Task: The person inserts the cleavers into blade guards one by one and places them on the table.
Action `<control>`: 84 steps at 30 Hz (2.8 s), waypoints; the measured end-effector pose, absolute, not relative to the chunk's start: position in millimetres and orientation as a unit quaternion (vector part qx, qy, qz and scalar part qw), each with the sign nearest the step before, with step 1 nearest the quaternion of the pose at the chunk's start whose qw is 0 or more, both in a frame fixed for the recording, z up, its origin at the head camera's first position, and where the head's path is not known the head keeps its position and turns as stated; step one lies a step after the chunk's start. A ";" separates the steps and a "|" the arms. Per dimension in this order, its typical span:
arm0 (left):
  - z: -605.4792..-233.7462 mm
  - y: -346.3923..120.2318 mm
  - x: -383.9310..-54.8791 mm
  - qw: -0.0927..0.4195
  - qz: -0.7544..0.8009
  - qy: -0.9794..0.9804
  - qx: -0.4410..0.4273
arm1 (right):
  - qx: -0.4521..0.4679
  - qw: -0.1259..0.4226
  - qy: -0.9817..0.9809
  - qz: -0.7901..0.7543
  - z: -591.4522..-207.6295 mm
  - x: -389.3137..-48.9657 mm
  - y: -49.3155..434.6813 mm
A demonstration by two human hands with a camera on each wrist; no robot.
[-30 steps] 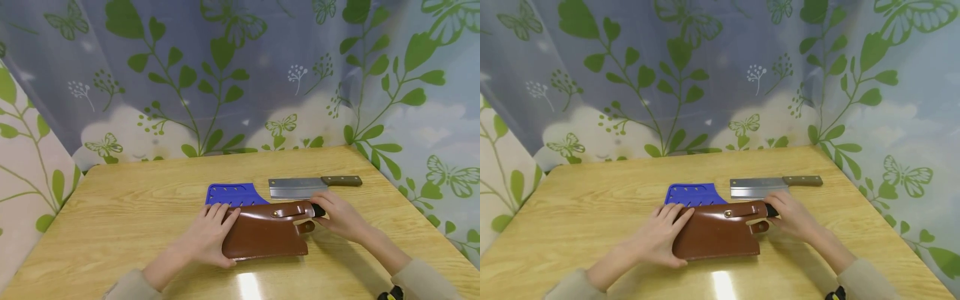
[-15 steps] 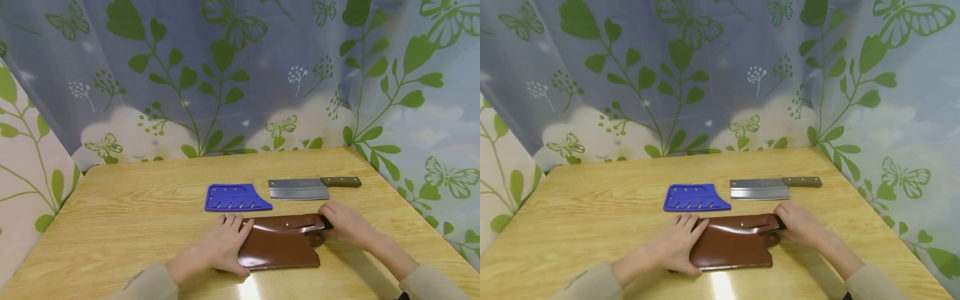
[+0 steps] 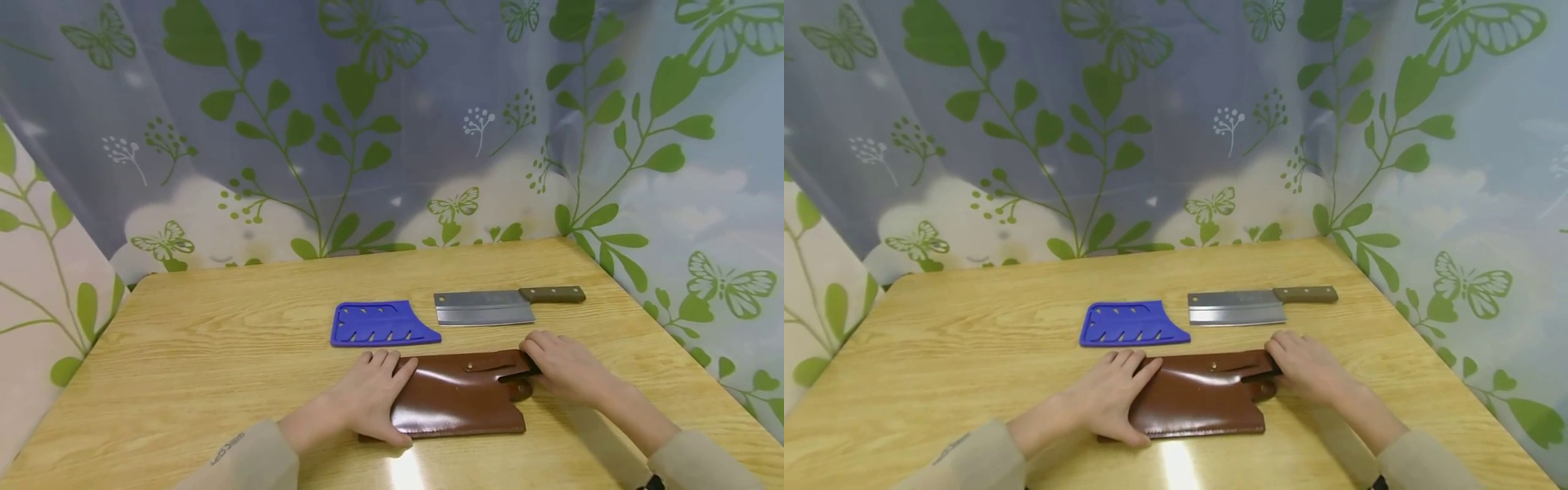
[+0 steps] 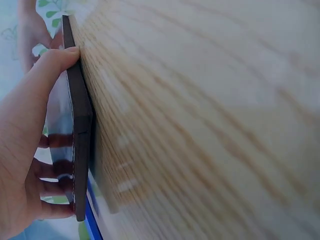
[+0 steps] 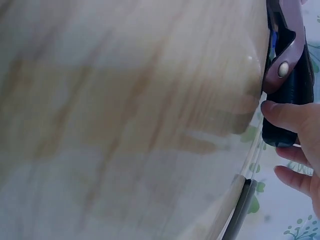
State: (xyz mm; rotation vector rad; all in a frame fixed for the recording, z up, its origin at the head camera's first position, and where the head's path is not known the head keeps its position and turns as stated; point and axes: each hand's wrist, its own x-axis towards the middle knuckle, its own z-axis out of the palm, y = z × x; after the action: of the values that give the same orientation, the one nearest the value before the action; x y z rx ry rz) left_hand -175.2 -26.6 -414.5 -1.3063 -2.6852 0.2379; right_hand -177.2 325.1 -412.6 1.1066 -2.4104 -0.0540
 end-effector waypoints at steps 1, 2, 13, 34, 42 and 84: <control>-414.7 -26.6 -175.5 0.066 0.078 -0.895 -0.434 | 0.401 0.238 -0.884 -0.021 -412.6 -177.0 324.7; -414.6 -26.6 -175.7 0.058 0.076 -0.896 -0.433 | 0.397 0.233 -0.887 -0.021 -412.2 -176.7 324.3; -406.9 -37.8 -179.4 -0.029 0.020 -0.914 -0.405 | 0.381 0.158 -0.911 0.007 -399.0 -177.6 332.2; -394.8 -92.1 -245.4 0.052 -0.012 -0.953 -0.298 | 0.251 0.195 -0.948 -0.020 -378.7 -221.6 379.5; -397.5 -96.1 -268.0 0.015 -0.017 -0.959 -0.283 | 0.214 0.170 -0.960 -0.056 -382.6 -245.2 389.9; -405.9 -77.2 -279.6 -0.070 -0.073 -0.952 -0.288 | 0.205 0.100 -0.974 -0.011 -402.7 -252.8 394.4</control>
State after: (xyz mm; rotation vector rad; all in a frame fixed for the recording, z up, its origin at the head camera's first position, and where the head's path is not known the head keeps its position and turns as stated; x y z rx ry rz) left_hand -279.6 -77.2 -405.9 -0.9478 -3.1335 -0.2418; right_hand -252.8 394.4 -402.7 0.6062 -2.8773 -0.0312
